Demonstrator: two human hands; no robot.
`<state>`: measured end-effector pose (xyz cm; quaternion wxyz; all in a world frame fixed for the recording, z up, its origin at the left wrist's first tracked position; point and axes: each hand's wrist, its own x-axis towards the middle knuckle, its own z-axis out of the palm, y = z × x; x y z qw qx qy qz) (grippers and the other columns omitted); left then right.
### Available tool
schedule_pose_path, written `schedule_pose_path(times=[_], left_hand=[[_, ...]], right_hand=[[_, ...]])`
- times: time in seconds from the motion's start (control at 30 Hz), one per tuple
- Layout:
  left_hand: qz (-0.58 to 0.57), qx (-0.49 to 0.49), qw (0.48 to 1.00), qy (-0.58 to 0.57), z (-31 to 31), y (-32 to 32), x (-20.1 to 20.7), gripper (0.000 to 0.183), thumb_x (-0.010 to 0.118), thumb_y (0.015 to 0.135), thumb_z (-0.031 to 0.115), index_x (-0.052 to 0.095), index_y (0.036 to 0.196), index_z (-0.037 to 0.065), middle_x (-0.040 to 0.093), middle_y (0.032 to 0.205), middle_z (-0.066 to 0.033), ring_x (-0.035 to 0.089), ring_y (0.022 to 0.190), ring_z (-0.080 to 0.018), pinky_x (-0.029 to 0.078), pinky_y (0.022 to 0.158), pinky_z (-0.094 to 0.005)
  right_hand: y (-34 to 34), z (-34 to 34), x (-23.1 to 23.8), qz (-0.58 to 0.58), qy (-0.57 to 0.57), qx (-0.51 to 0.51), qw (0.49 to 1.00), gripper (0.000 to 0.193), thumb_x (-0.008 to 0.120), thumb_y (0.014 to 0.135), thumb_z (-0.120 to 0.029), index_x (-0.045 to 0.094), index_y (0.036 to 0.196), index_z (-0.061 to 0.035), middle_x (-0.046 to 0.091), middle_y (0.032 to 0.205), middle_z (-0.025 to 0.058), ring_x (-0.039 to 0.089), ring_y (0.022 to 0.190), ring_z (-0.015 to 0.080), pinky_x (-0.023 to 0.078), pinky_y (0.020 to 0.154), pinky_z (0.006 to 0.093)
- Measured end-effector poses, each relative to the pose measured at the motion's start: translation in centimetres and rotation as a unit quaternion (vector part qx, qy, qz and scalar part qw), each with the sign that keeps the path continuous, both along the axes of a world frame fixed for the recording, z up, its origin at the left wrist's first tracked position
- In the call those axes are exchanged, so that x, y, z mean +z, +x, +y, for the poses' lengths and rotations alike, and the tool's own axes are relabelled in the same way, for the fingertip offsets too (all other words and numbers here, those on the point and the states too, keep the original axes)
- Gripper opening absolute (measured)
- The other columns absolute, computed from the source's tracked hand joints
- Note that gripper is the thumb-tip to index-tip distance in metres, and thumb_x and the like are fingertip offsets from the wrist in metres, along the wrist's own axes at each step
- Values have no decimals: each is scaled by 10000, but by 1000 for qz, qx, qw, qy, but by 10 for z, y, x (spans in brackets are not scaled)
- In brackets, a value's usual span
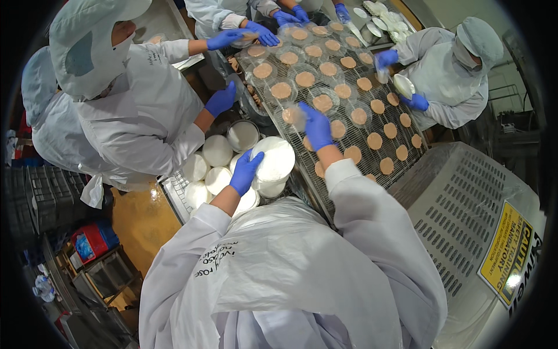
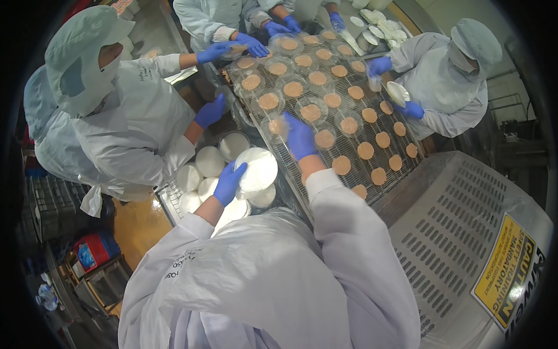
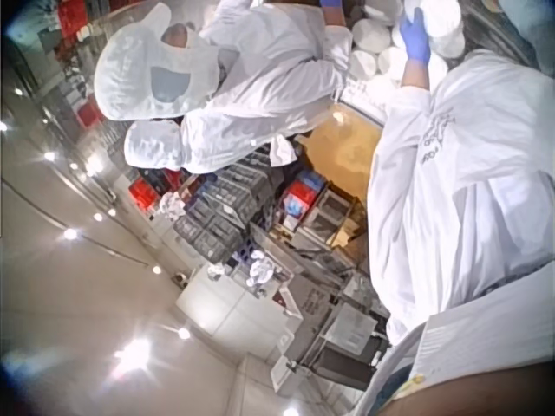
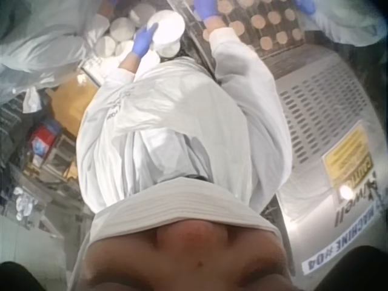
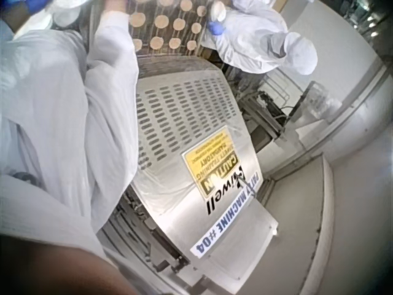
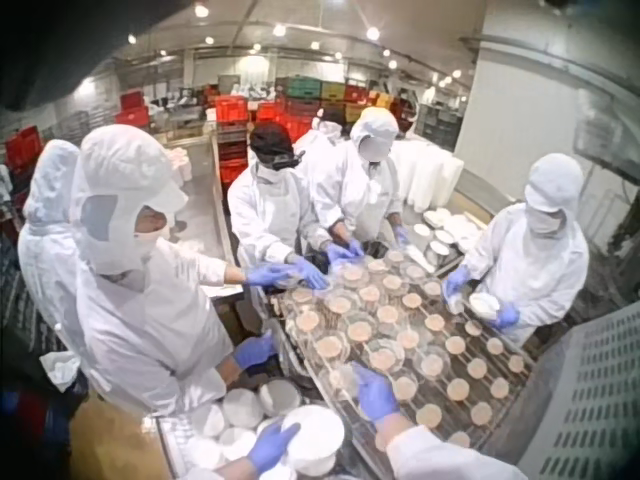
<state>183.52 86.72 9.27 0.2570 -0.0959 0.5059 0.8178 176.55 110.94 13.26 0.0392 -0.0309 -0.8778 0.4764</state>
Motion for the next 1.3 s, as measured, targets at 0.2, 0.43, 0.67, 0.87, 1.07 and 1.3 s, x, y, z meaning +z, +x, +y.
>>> schedule_pose_path(times=[0.2, 0.43, 0.67, 0.87, 1.07, 1.3], left_hand=[[-25, 13, 999, -17, -8, 9, 2, 391, 593, 906, 221, 525, 1206, -20, 617, 1087, -95, 602, 942, -154, 480, 836, -282], [-11, 11, 1000, -3, 2, 10, -5, 380, 601, 895, 187, 514, 1205, -15, 605, 1102, -99, 583, 974, -157, 469, 861, -293], [25, 8, 1000, 10, 34, -17, 17, 442, 574, 915, 201, 442, 1269, -28, 568, 1155, -107, 567, 1023, -175, 458, 890, -291], [14, 39, 999, -16, 17, -13, 27, 482, 589, 909, 246, 451, 1270, -40, 576, 1146, -122, 583, 1009, -187, 477, 866, -311], [-93, 50, 984, 145, -18, 6, 22, 445, 595, 902, 253, 483, 1253, 3, 585, 1156, -114, 586, 1024, -201, 484, 875, -327], [-1, 47, 995, -90, -12, -5, -1, 462, 578, 896, 240, 473, 1252, -35, 587, 1126, -136, 594, 985, -212, 480, 858, -324]], right_hand=[[66, 76, -17, 56, 447, 283, 847, 418, 477, 829, 4, 511, 1243, -40, 549, 1241, 157, 515, 1155, 283, 385, 1007, 377], [54, 229, 0, -80, 481, -24, 873, 451, 570, 860, -182, 493, 1296, -99, 507, 1308, 136, 493, 1195, 254, 400, 997, 344], [17, 1, 56, -208, 32, 200, 957, 548, 667, 804, -223, 488, 1301, -75, 585, 1202, 141, 565, 1086, 252, 449, 915, 369], [7, -25, 21, 16, 5, 70, 997, 258, 579, 857, -223, 628, 1021, -31, 658, 986, 123, 627, 889, 224, 485, 800, 360], [0, 99, 27, -124, 341, -76, 929, 303, 535, 838, -99, 593, 1129, -36, 638, 1058, 183, 633, 947, 263, 488, 829, 367], [27, 54, -39, -142, 142, -77, 977, 361, 494, 892, -174, 513, 1241, -81, 550, 1226, 184, 506, 1153, 337, 394, 966, 415]])
